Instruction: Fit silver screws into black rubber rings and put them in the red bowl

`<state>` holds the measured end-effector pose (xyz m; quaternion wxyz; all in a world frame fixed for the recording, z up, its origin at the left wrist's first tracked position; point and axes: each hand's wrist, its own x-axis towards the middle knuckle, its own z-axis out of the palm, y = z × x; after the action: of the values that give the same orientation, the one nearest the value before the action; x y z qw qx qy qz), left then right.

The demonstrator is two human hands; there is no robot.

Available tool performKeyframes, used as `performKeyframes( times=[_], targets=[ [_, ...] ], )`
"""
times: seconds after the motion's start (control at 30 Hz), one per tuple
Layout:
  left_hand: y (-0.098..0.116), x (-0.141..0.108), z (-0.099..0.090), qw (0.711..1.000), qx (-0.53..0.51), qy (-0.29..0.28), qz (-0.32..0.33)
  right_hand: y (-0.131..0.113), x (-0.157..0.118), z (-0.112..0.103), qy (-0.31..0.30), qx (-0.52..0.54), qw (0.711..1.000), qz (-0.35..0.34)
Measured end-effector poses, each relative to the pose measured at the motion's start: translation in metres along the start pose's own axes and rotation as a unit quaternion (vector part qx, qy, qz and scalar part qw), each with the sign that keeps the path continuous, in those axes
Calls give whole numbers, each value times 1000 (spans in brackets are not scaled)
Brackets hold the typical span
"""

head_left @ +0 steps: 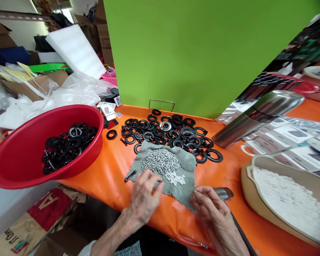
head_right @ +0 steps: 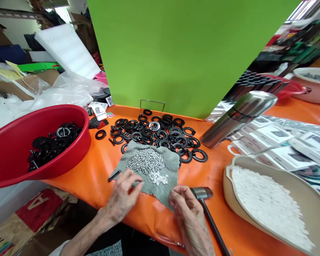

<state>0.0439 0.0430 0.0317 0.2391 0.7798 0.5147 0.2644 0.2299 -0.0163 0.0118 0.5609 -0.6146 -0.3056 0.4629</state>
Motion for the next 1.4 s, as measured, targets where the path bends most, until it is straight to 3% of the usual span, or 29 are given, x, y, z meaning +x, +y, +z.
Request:
performKeyframes(
  times=[0.07, 0.13, 0.37, 0.5, 0.57, 0.67, 0.73, 0.8, 0.9, 0.97, 1.07, 1.27, 1.4],
  targets=[
    [15, 7, 17, 998, -11, -66, 20, -4, -3, 1, -4, 95, 995, 38],
    [22, 12, 31, 995, 8, -96, 20, -6, -5, 2, -13, 166, 984, 66],
    [24, 17, 47, 995, 30, -98, 9, -13, -7, 4, -35, 278, 947, 156],
    [24, 19, 44, 992, -86, -85, -39, -17, -6, 6, -33, 294, 939, 174],
    [23, 19, 36, 967, -214, -93, -105, -18, -6, 9, -23, 293, 939, 179],
    [22, 19, 22, 877, -410, -140, -208, -19, -6, 20, -13, 286, 940, 188],
    [23, 18, 15, 836, -472, -158, -232, -22, -7, 30, -11, 287, 939, 190],
    [25, 16, 11, 852, -458, -149, -207, -25, -8, 41, -10, 294, 937, 189],
    [27, 11, 10, 933, -327, -84, -122, -26, -9, 53, -9, 309, 931, 192],
    [27, 8, 10, 965, -248, -48, -73, -24, -10, 56, -11, 317, 928, 197],
    [25, 5, 8, 972, -227, -42, -51, -17, -11, 54, -29, 323, 923, 206],
    [17, 2, 6, 948, -295, -40, -112, -8, -12, 46, -78, 346, 911, 212],
    [17, -1, 3, 951, -285, -12, -119, -8, -14, 47, -92, 378, 896, 213]
  ],
)
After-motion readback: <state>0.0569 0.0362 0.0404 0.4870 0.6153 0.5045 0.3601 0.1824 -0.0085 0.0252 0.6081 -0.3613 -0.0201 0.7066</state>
